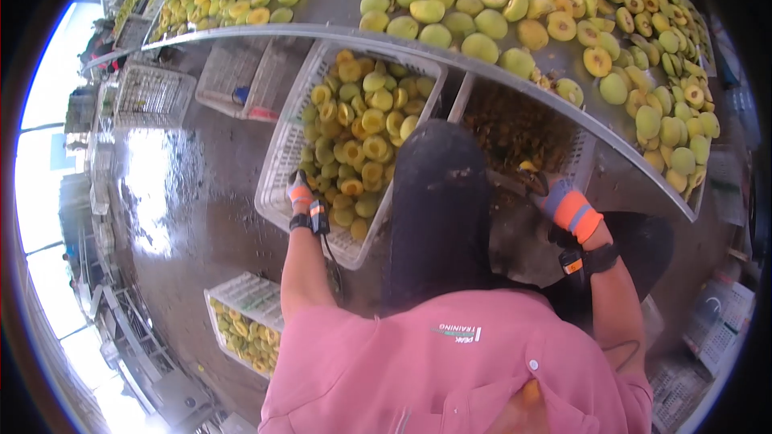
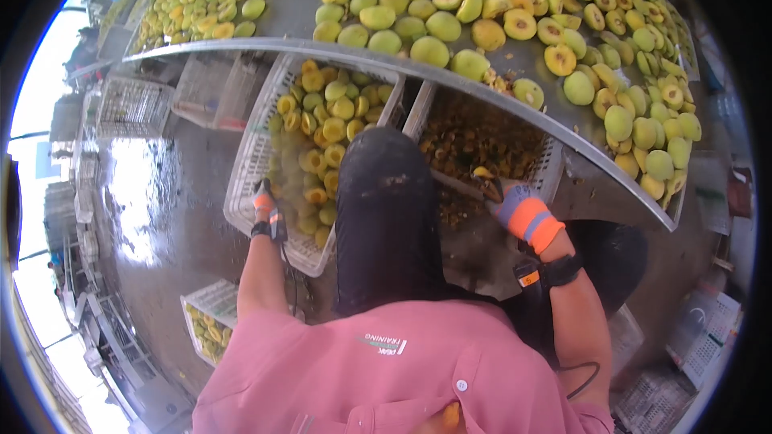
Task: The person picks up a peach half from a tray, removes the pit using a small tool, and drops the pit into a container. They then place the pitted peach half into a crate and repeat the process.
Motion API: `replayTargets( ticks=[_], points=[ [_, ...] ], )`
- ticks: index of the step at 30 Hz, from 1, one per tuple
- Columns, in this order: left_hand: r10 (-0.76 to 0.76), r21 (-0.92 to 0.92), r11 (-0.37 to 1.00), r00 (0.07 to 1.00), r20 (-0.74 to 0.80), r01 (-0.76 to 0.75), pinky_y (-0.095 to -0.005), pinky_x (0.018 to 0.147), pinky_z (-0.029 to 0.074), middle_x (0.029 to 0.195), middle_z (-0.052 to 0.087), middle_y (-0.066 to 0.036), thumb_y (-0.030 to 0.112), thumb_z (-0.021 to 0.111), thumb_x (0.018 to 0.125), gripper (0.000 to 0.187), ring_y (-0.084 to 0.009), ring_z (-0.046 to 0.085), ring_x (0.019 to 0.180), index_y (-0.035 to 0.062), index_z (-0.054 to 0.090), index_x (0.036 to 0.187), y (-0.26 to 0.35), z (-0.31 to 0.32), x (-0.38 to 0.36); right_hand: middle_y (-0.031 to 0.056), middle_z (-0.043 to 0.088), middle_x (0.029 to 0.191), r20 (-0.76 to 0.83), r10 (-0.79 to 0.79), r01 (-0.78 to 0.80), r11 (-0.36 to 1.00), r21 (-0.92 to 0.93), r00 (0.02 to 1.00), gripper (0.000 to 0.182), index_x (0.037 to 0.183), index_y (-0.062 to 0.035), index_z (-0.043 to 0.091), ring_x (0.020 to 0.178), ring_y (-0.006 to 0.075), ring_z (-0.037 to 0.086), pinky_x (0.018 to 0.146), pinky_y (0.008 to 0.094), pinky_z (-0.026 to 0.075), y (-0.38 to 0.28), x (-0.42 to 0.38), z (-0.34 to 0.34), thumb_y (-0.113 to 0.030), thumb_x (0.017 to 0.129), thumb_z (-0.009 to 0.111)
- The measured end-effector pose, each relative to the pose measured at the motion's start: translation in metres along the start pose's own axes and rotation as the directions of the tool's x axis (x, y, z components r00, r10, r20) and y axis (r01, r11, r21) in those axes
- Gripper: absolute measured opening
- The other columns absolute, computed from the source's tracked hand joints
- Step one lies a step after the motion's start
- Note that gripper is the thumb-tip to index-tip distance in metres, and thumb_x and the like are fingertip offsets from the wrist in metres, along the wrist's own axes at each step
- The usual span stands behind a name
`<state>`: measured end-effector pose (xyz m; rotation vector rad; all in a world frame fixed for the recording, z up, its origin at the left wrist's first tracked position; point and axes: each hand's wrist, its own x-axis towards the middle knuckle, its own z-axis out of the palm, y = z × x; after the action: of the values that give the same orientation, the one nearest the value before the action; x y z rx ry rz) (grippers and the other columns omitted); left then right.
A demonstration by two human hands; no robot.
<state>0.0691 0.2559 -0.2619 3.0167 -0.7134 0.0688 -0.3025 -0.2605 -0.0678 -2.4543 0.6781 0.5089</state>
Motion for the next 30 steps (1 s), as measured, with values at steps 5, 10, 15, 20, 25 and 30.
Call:
replayTargets(
  ticks=[5, 10, 15, 20, 25, 30],
  points=[
    [-0.210, -0.115, 0.970, 0.977, 0.039, 0.213, -0.0319, 0.081, 0.047, 0.106, 0.066, -0.006, 0.017, 0.055, 0.091, 0.026, -0.0197, 0.060, 0.093, 0.0026, 0.062, 0.112, 0.025, -0.009, 0.012, 0.0233, 0.065, 0.091, 0.020, -0.018, 0.019, 0.999, -0.026, 1.000, 0.034, 0.094, -0.0055, 0.066, 0.088, 0.0392, 0.062, 0.077, 0.0445, 0.050, -0.014, -0.006, -0.009, -0.036, 0.078, 0.063],
    [-0.566, -0.738, 0.538, 0.823, 0.041, 0.407, -0.0321, 0.086, 0.045, 0.109, 0.066, -0.008, 0.012, 0.053, 0.090, 0.027, -0.0210, 0.060, 0.099, 0.0032, 0.062, 0.114, 0.094, -0.070, 0.047, 0.0204, 0.066, 0.095, -0.067, -0.109, 0.114, 0.991, 0.072, 0.992, 0.037, 0.102, -0.0087, 0.063, 0.091, 0.0384, 0.061, 0.080, 0.0439, 0.049, -0.021, -0.015, -0.024, -0.038, 0.079, 0.062],
    [-0.252, -0.873, 0.483, 0.945, -0.209, -0.064, -0.0237, 0.079, 0.047, 0.098, 0.065, -0.006, -0.001, 0.053, 0.088, 0.021, -0.0097, 0.058, 0.086, -0.0002, 0.063, 0.107, 0.221, -0.228, 0.087, 0.0189, 0.066, 0.094, -0.161, -0.141, 0.164, 0.976, 0.141, 0.977, 0.035, 0.101, -0.0082, 0.062, 0.090, 0.0384, 0.061, 0.079, 0.0434, 0.049, -0.030, -0.034, -0.053, -0.035, 0.079, 0.063],
    [0.278, -0.844, 0.350, 0.905, -0.321, -0.406, -0.0282, 0.079, 0.049, 0.100, 0.067, -0.009, 0.002, 0.054, 0.088, 0.019, -0.0164, 0.062, 0.091, 0.0000, 0.064, 0.104, 0.387, -0.318, 0.118, 0.0185, 0.064, 0.086, -0.578, -0.149, 0.416, 0.833, 0.363, 0.802, 0.024, 0.094, -0.0044, 0.060, 0.085, 0.0389, 0.061, 0.074, 0.0406, 0.049, -0.025, -0.062, -0.089, -0.021, 0.077, 0.066],
    [0.742, -0.647, 0.360, 0.627, -0.239, -0.672, -0.0417, 0.086, 0.046, 0.110, 0.061, -0.016, 0.027, 0.061, 0.084, 0.034, -0.0331, 0.058, 0.101, 0.0062, 0.061, 0.111, 0.567, -0.318, 0.094, 0.0115, 0.066, 0.086, -0.766, 0.201, 0.556, 0.581, 0.595, 0.611, 0.017, 0.097, 0.0007, 0.061, 0.076, 0.0218, 0.062, 0.069, 0.0285, 0.049, 0.028, -0.073, -0.110, -0.005, 0.081, 0.064],
    [0.900, -0.269, 0.426, 0.433, 0.035, -0.864, -0.0405, 0.099, 0.040, 0.133, 0.047, -0.019, 0.029, 0.065, 0.076, 0.059, -0.0369, 0.049, 0.118, 0.0123, 0.050, 0.130, 0.702, -0.294, 0.041, 0.0033, 0.067, 0.095, -0.690, 0.455, 0.727, 0.125, 0.675, 0.563, 0.017, 0.102, 0.0009, 0.064, 0.080, 0.0093, 0.060, 0.066, 0.0249, 0.049, 0.080, -0.078, -0.116, -0.002, 0.085, 0.064]
  ],
)
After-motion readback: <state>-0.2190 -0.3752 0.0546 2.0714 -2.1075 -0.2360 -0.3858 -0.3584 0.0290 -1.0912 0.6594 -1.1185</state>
